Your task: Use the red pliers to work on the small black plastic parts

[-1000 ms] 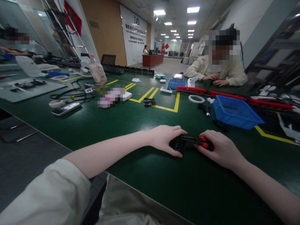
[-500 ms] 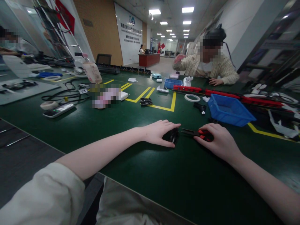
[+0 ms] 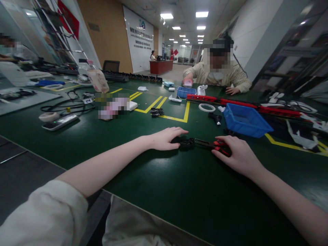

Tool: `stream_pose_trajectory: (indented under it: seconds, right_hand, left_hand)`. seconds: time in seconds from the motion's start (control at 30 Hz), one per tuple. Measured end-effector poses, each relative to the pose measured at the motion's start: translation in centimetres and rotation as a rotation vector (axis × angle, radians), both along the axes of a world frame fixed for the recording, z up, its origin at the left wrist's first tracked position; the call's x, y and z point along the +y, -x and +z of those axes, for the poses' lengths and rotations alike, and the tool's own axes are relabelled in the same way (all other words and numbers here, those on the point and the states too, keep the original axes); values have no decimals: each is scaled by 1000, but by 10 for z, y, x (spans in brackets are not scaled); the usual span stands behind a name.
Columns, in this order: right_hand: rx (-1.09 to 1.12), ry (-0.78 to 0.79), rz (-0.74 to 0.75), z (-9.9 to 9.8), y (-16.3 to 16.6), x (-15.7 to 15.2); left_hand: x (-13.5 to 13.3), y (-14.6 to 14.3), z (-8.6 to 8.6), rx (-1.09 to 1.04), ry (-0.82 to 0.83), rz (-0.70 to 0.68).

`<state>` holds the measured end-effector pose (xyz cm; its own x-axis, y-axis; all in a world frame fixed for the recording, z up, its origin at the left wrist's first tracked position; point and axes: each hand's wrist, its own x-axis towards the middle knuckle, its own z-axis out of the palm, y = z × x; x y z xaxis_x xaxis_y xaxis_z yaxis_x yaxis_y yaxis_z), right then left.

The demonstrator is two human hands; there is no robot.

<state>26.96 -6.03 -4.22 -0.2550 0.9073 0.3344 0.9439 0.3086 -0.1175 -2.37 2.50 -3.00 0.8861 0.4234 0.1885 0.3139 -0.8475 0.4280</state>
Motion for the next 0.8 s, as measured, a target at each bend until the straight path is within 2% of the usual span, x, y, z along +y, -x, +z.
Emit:
stream_pose_trajectory:
  seconds: [0.27,0.53,0.8]
  right_hand:
    - [-12,92,-52,-2,-16,-3]
    - [5,68,-49,0,-11,-3]
    - [65,94,-108,3,-7,-1]
  left_hand:
    - [8,3,-1,-35,-14,29]
    - [9,2,-3,-210,-132,164]
    - [1,-6,-5,-220,-161,150]
